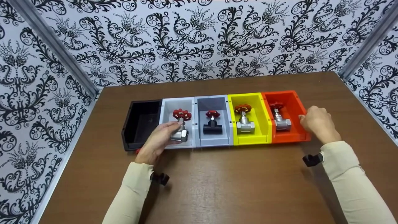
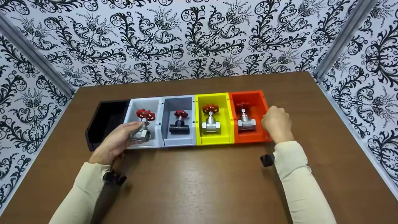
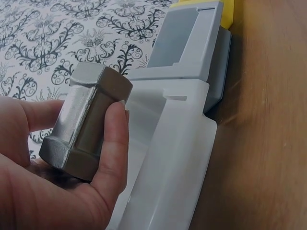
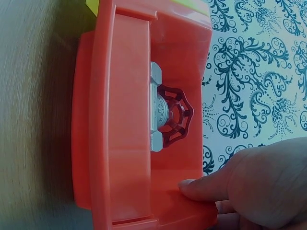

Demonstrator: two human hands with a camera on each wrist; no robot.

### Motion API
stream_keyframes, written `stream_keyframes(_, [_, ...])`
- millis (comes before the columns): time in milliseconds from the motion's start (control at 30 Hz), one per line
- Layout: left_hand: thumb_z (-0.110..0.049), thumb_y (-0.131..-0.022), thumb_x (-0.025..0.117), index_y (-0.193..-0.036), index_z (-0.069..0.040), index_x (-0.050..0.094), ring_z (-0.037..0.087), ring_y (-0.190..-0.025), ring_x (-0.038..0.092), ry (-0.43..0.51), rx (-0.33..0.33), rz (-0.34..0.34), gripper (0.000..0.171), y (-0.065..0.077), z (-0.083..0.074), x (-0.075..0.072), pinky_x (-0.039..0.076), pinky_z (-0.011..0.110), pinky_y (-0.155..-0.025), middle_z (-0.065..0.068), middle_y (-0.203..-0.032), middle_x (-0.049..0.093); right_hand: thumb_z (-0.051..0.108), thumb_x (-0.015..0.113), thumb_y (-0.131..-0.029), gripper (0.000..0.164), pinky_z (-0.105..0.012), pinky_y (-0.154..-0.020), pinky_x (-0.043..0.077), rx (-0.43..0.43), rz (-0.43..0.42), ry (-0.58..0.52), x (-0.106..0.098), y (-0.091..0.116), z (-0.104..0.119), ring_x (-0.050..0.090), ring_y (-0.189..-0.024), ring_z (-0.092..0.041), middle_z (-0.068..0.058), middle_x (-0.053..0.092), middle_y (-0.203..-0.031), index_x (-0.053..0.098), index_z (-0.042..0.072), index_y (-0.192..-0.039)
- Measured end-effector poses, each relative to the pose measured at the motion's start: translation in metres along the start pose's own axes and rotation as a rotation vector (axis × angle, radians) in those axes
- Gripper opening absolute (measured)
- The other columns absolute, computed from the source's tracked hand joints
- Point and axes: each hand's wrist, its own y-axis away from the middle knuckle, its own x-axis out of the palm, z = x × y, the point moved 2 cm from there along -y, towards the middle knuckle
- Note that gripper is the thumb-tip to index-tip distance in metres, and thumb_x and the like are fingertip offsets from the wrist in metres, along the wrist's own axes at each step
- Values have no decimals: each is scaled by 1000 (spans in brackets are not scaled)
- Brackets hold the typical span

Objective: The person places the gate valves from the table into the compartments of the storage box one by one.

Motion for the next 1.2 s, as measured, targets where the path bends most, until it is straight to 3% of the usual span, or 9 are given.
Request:
stream_keyframes(733, [-20,-103,49,-123,5,55,12,-78,62,53,28,1,32,-13,-2,6,55,31,-73,2,-88,63,21,55,-97,33,-41,-61,46,-5,-8,-18,0,1,-2,56,-73,-42,-28,55,-84,59,-12,-95])
stream_keyframes(933, [-18,-103,49,-120,6,56,12,-75,63,76,32,-34,30,-18,0,8,56,31,-70,2,-84,62,21,55,-98,32,-39,-59,46,-3,4,-22,1,1,-1,56,-72,-40,-26,55,-82,58,-11,-94])
stream_keyframes(1200, [-20,-103,49,-119,4,58,13,-76,61,28,31,-92,30,-23,0,9,56,31,-70,3,-85,60,21,55,-98,33,-36,-56,46,5,10,-27,1,1,0,57,-69,-38,-25,55,-81,58,-12,-95])
